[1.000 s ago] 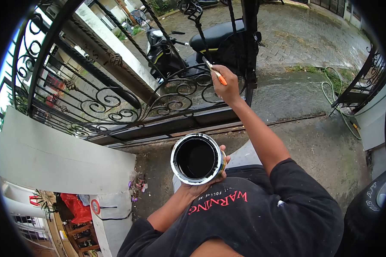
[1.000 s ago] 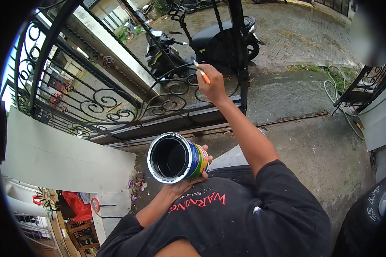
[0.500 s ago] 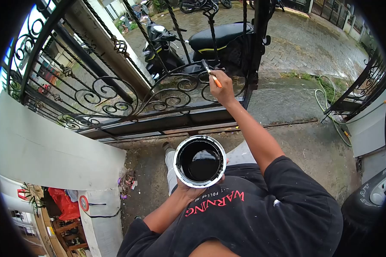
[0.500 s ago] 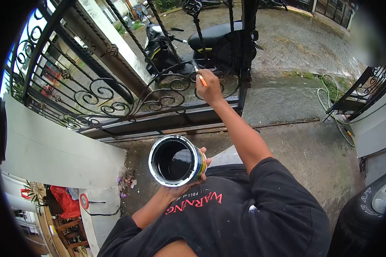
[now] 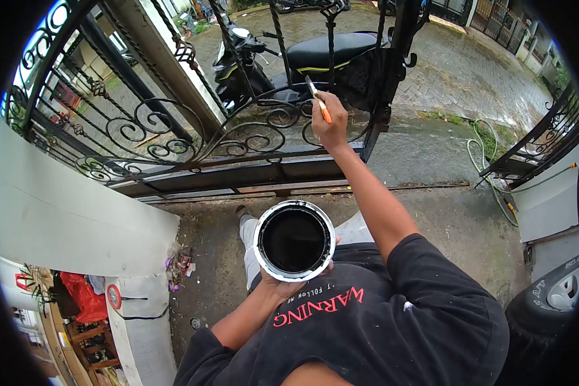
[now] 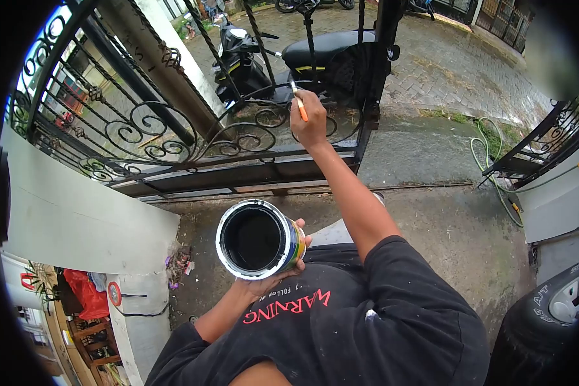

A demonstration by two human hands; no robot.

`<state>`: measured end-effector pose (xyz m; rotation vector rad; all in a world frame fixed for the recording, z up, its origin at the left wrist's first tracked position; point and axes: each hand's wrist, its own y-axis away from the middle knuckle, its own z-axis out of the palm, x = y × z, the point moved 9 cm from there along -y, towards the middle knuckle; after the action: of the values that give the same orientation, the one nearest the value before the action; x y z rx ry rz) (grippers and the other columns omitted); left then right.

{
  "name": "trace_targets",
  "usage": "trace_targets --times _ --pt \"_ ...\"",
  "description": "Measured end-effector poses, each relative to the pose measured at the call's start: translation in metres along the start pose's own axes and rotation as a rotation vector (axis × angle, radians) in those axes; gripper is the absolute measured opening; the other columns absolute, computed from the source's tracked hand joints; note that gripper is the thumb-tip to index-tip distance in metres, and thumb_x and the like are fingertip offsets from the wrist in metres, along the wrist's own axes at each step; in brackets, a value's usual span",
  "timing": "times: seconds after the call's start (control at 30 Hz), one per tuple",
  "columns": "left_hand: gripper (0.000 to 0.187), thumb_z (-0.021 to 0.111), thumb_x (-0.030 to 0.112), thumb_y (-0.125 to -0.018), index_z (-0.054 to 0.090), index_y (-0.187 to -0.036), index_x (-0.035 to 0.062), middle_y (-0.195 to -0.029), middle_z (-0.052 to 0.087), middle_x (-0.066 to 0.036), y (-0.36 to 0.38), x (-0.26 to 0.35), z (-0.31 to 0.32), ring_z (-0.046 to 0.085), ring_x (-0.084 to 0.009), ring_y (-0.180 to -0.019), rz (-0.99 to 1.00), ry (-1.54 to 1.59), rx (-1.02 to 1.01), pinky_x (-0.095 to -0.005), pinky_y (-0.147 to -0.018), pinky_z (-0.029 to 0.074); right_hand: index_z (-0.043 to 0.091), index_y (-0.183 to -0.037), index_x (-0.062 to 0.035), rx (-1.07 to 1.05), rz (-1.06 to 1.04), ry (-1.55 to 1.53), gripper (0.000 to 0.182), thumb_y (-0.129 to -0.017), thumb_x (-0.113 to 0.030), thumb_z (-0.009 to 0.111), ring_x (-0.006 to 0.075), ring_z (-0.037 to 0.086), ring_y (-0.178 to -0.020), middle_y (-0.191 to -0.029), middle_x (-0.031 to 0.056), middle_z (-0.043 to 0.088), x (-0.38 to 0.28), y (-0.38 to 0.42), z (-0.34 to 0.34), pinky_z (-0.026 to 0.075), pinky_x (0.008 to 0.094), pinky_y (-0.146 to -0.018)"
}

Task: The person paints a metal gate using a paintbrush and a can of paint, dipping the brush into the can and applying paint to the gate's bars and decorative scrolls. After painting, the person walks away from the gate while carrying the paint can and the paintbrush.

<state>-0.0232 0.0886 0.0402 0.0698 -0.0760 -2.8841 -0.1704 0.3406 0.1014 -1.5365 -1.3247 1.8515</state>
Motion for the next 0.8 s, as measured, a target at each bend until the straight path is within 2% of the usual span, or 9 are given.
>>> trace_targets --times 0.17,0.27,0.3,0.33,0.53,0.67,0.7,0.73,0.8 --pt "0.082 0.059 0.055 -0.092 0.034 -0.150 0.0018 -0.142 0.046 -0.026 0.008 0.009 -0.037 0.044 -0.0371 -0.135 0.054 -0.037 0.195 -0.0524 -0.103 0.044 0.065 -0.096 0.0047 -0.147 0.126 -0.053 0.016 -0.089 -0.009 0.064 0.0385 0.067 -0.082 -0.090 0.0198 0.068 0.022 0.022 0.033 0.053 0.0414 -0.076" --pt "0.082 0.061 0.054 -0.091 0.035 -0.150 0.0021 -0.139 0.048 -0.027 0.008 0.012 -0.045 0.047 -0.0372 -0.132 0.075 -0.004 0.230 -0.0517 -0.101 0.046 0.066 -0.097 0.0044 0.035 0.155 -0.097 0.016 -0.090 -0.010 0.064 0.0361 0.068 -0.081 -0.090 0.0196 0.068 0.009 0.005 0.015 0.053 0.0403 -0.075" --pt "0.083 0.062 0.054 -0.091 0.035 -0.150 0.0022 -0.138 0.048 -0.027 0.011 0.013 -0.052 0.047 -0.0373 -0.132 0.074 -0.005 0.229 -0.0522 -0.102 0.046 0.066 -0.097 0.0044 0.095 0.186 -0.142 0.017 -0.090 -0.011 0.064 0.0343 0.068 -0.080 -0.090 0.0190 0.068 0.015 0.002 0.016 0.053 0.0390 -0.074" --pt "0.083 0.062 0.054 -0.090 0.036 -0.149 0.0021 -0.138 0.047 -0.028 0.013 0.013 -0.050 0.047 -0.0373 -0.132 0.087 -0.006 0.237 -0.0523 -0.101 0.046 0.067 -0.101 0.0032 0.079 0.184 -0.065 0.018 -0.095 -0.013 0.063 0.0158 0.070 -0.077 -0.086 0.0110 0.073 0.023 0.002 0.019 0.053 0.0285 -0.072" --pt "0.080 0.061 0.053 -0.091 0.037 -0.148 0.0026 -0.144 0.044 -0.024 0.008 0.010 -0.032 0.044 -0.0389 -0.134 0.057 0.006 0.193 -0.0538 -0.101 0.046 0.067 -0.100 0.0054 -0.027 0.457 -0.354 0.016 -0.095 -0.009 0.062 0.0133 0.071 -0.080 -0.086 0.0099 0.072 0.051 0.023 0.047 0.053 0.0259 -0.072" --pt "0.082 0.062 0.054 -0.091 0.035 -0.150 0.0040 -0.143 0.041 -0.030 0.004 0.003 -0.013 0.047 -0.0421 -0.131 0.011 0.029 0.087 -0.0558 -0.103 0.047 0.067 -0.098 0.0062 0.049 0.236 -0.140 0.017 -0.095 -0.010 0.062 0.0142 0.072 -0.078 -0.086 0.0095 0.072 0.046 0.010 0.029 0.054 0.0259 -0.070" --pt "0.082 0.062 0.054 -0.091 0.035 -0.151 0.0044 -0.144 0.041 -0.030 0.005 0.003 -0.023 0.048 -0.0421 -0.130 -0.021 0.050 0.097 -0.0559 -0.102 0.047 0.067 -0.097 0.0049 0.085 0.304 -0.121 0.017 -0.095 -0.011 0.062 0.0151 0.072 -0.078 -0.085 0.0104 0.072 0.059 0.007 0.020 0.054 0.0267 -0.071" --pt "0.082 0.062 0.053 -0.091 0.034 -0.151 0.0047 -0.144 0.041 -0.030 0.007 0.002 -0.025 0.048 -0.0420 -0.129 -0.034 0.054 0.102 -0.0559 -0.102 0.047 0.069 -0.092 0.0036 0.139 0.349 -0.108 0.015 -0.089 -0.011 0.065 0.0309 0.069 -0.080 -0.087 0.0179 0.070 0.061 0.003 0.005 0.053 0.0378 -0.074" --pt "0.083 0.063 0.053 -0.091 0.034 -0.152 0.0052 -0.144 0.041 -0.030 0.008 0.002 -0.026 0.050 -0.0415 -0.127 -0.044 0.044 0.106 -0.0559 -0.102 0.047 0.067 -0.094 0.0036 0.199 0.234 0.057 0.014 -0.089 -0.009 0.064 0.0347 0.067 -0.080 -0.087 0.0185 0.068 0.045 -0.006 -0.023 0.053 0.0405 -0.074"
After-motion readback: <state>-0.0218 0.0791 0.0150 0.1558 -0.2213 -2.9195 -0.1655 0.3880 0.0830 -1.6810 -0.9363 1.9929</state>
